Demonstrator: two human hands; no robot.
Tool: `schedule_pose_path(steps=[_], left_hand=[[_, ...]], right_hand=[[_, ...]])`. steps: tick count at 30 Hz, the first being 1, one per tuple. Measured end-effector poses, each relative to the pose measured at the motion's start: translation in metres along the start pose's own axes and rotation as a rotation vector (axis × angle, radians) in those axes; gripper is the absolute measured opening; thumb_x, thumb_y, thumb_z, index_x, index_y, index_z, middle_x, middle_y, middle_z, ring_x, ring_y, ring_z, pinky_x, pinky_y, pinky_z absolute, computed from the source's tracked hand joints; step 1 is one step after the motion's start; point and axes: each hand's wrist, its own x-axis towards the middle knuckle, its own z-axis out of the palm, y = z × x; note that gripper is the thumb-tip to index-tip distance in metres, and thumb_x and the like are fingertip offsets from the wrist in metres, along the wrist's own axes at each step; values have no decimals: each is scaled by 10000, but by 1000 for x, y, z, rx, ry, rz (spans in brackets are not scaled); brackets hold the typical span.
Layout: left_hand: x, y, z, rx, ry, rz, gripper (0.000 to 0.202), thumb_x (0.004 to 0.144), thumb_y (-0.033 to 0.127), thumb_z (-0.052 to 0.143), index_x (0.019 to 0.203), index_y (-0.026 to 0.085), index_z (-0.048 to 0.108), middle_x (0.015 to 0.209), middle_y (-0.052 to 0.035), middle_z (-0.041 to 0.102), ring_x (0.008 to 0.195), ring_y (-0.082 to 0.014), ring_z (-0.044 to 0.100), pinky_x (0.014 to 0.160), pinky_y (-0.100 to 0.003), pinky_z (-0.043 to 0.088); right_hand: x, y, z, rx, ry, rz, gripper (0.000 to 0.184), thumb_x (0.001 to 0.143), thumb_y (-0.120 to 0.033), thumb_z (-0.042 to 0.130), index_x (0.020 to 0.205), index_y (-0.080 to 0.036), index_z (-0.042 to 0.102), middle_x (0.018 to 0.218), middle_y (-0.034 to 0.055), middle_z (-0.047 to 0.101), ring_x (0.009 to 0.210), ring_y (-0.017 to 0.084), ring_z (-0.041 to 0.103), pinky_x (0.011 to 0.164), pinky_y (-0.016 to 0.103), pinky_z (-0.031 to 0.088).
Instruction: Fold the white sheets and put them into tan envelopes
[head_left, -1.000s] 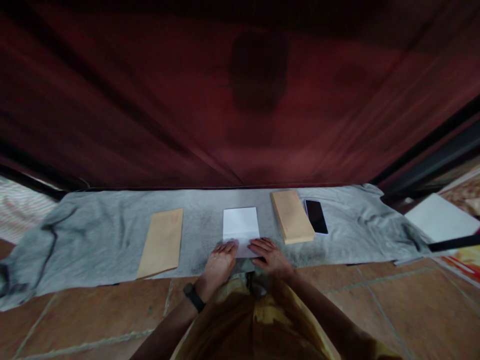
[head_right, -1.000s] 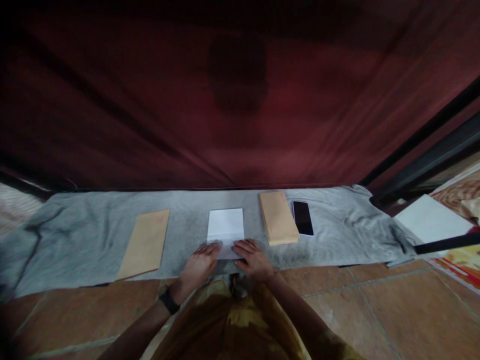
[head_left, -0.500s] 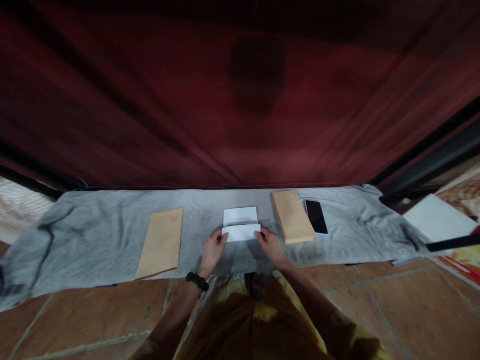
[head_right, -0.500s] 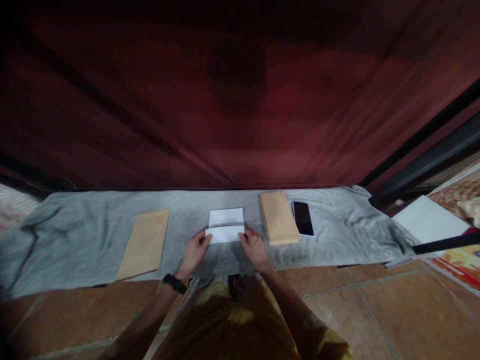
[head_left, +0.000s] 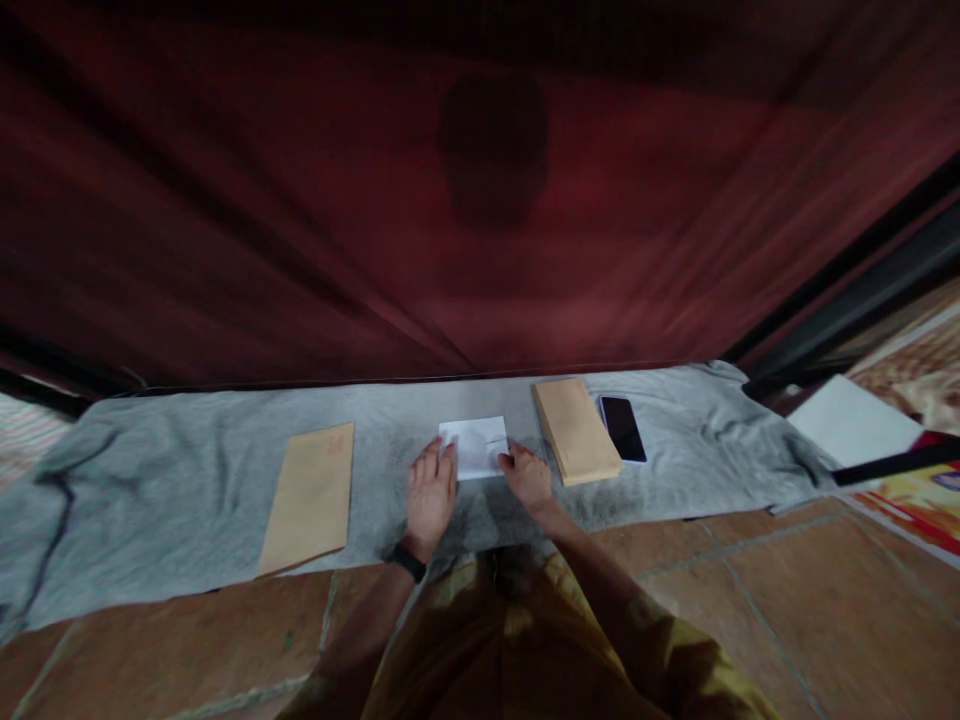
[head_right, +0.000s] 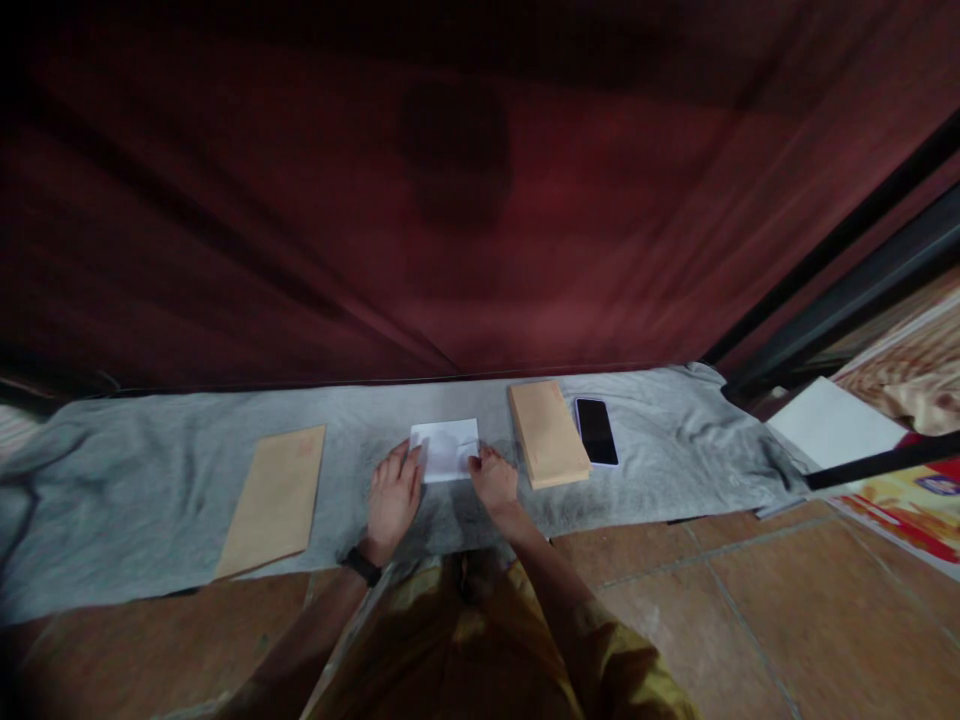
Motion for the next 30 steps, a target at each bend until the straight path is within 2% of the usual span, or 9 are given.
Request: schedule_pose_path(steps=[2,4,10,18,22,25,28,30], left_hand=[[-11,3,5,23,-34,152,451,1016,238,392,1443,189,528,1520,-133,535,1426,-273,469,1189,-468,355],[-19,7,10,26,-85,200,474,1022,294,398,1467,168,503,1551,-133,504,1470,-268,418,1225,-482,313],[-19,10,17,-5,-209,139,530,1031,385,365,1504,167,466,1565,-137,483,1496,-267,381,1239,-517,299],[-19,12,19,28,-215,113,567,1035,402,344,1522,125,433,1571,-159,465,1510,-281,352,1241,-532,281],[-20,13,21,33,-204,119,580,1038,415,337,1523,110,425,1568,-169,468,1509,-285,354,1235,-530,286],[-20,14,22,32,-192,110,582,1036,422,342,1525,117,422,1562,-166,477,1504,-287,362,1231,-530,289],[-21,15,22,34,-195,102,574,1035,403,345,1530,121,416,1568,-160,470,1507,-284,357,1235,-526,281],[-21,15,22,36,-203,94,569,1035,392,344,1532,123,414,1576,-155,460,1510,-280,353,1239,-519,275]], right_hand=[[1,0,1,1,8,1,273,1028,-382,515,1075,-206,718,1019,132,784,925,239,764,773,289,552],[2,0,2,2,18,-1,281,1030,-382,507,1050,-204,723,1004,139,786,912,249,767,768,298,556],[6,-1,3,-4,51,-14,296,1035,-376,499,1064,-173,712,974,177,782,891,267,771,766,317,562],[10,-2,7,12,77,-18,413,1057,-450,424,1111,-130,681,937,227,762,844,288,766,756,359,569],[4,-2,5,1,109,-23,397,1062,-392,417,1235,-100,624,968,219,754,882,294,753,812,391,560],[-5,-1,3,2,173,-123,380,1059,-319,412,1339,-119,575,1174,207,715,1093,303,687,963,436,511],[-14,2,10,48,205,-348,437,1065,-309,385,1452,-156,518,1438,180,586,1314,292,550,1108,466,416],[-19,4,19,64,185,-483,455,1066,-303,378,1486,-177,501,1543,136,499,1418,269,454,1177,466,348]])
